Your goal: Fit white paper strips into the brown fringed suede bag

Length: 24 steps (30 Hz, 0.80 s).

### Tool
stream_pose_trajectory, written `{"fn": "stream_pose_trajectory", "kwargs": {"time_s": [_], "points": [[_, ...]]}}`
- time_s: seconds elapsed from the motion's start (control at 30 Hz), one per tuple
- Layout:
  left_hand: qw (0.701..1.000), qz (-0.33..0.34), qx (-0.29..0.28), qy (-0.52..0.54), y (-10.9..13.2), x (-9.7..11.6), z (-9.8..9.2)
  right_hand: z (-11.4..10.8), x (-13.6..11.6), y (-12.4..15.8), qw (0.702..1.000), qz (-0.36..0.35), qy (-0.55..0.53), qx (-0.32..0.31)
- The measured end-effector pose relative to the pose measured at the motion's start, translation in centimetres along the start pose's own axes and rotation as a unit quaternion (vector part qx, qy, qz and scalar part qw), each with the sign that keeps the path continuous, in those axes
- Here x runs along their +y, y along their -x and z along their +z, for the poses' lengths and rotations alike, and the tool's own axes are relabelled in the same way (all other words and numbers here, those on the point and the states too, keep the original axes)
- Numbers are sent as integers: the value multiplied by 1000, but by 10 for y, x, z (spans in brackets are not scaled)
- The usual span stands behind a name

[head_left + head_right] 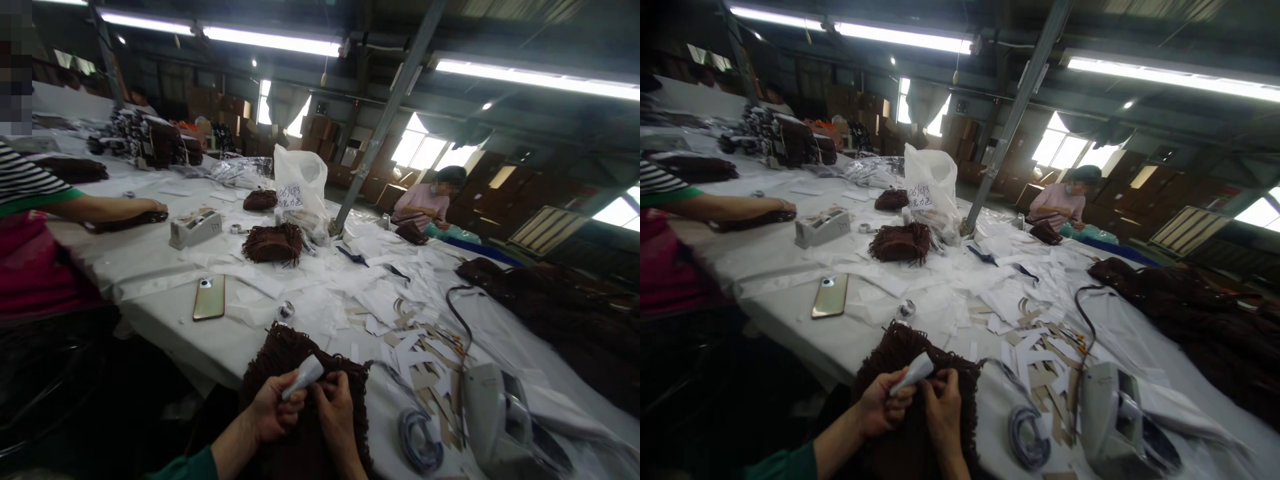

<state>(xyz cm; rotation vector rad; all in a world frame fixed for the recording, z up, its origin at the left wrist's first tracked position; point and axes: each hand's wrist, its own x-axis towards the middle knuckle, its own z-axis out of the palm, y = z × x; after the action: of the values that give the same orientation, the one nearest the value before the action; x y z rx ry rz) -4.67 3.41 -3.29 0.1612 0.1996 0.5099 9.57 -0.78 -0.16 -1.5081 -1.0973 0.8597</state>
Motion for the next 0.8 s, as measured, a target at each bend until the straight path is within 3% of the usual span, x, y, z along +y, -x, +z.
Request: {"fn": "stream_pose_trajectory", "kwargs": {"time_s": [0.27, 0.47, 0.6, 0.8], "points": [[990, 71, 58, -108, -3, -14, 13, 0, 4, 4, 999, 6, 15, 52], [977, 73, 57, -192, 0, -17, 21, 2, 2, 7, 996, 13, 40, 84], [964, 104, 70, -233, -1, -24, 26, -2, 1, 10, 998, -3, 17, 65], [933, 187, 139, -273, -5, -49, 27, -2, 11, 20, 999, -34, -26, 21]]}}
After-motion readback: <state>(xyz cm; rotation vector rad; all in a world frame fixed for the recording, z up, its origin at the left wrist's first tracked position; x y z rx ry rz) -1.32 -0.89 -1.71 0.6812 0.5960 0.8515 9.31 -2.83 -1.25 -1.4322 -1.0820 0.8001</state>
